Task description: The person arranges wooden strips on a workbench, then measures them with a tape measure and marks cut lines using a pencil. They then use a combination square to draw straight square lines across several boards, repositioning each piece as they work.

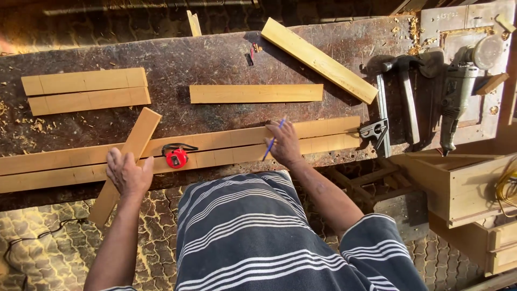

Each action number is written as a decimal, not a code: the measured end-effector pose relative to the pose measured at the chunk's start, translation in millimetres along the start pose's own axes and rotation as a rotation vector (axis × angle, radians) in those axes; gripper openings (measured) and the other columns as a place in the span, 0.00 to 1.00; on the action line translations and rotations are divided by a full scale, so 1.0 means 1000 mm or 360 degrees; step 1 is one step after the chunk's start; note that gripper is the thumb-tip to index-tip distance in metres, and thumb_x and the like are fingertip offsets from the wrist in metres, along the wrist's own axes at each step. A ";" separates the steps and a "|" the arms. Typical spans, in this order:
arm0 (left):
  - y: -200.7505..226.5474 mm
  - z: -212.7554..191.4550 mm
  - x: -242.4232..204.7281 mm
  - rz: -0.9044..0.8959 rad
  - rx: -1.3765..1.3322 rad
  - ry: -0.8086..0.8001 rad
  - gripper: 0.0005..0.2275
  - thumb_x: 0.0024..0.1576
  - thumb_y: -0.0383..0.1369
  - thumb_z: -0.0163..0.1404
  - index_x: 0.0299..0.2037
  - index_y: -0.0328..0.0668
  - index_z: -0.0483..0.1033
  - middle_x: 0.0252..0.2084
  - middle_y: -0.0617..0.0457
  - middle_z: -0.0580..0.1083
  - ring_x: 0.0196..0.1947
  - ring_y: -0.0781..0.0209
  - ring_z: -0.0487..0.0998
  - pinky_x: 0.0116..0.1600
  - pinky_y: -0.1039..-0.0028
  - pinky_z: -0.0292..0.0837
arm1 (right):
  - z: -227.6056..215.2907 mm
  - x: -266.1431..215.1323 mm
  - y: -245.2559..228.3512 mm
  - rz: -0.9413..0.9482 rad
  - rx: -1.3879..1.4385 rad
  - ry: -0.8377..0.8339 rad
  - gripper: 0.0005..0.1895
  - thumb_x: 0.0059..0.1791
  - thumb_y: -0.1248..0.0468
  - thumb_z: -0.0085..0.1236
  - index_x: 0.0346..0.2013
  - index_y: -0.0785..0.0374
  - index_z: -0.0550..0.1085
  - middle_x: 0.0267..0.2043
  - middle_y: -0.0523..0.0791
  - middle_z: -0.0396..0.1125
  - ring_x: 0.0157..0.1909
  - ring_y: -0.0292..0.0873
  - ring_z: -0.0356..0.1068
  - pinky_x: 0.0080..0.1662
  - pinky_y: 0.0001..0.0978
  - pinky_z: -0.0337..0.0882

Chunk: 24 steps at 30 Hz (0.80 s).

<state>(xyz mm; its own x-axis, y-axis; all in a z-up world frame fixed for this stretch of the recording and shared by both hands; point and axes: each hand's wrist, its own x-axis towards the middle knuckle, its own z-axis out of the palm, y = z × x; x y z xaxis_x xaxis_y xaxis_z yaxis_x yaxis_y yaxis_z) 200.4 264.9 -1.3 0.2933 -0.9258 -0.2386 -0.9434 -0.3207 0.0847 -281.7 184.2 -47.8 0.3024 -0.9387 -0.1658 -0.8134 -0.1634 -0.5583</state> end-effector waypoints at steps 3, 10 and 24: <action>-0.013 -0.002 0.001 -0.0027 -0.0040 -0.0059 0.26 0.55 0.49 0.58 0.49 0.27 0.76 0.71 0.28 0.58 0.73 0.32 0.55 0.69 0.42 0.50 | 0.003 -0.002 -0.052 -0.0026 -0.0022 0.0047 0.26 0.47 0.57 0.64 0.57 0.60 0.70 0.68 0.55 0.60 0.72 0.60 0.55 0.72 0.59 0.48; -0.037 0.019 -0.004 0.0110 -0.0079 -0.0038 0.16 0.59 0.40 0.53 0.48 0.33 0.78 0.68 0.34 0.63 0.71 0.36 0.59 0.67 0.44 0.55 | 0.044 -0.022 -0.097 0.0149 -0.0087 0.0263 0.30 0.45 0.58 0.64 0.61 0.59 0.68 0.76 0.57 0.50 0.77 0.65 0.45 0.72 0.58 0.44; -0.064 0.001 -0.002 0.0571 -0.0233 0.0233 0.06 0.54 0.31 0.52 0.34 0.37 0.78 0.62 0.36 0.70 0.60 0.39 0.69 0.60 0.48 0.62 | 0.078 -0.050 -0.130 0.0483 -0.0111 0.0454 0.31 0.46 0.60 0.64 0.63 0.59 0.67 0.73 0.59 0.54 0.76 0.64 0.49 0.73 0.54 0.48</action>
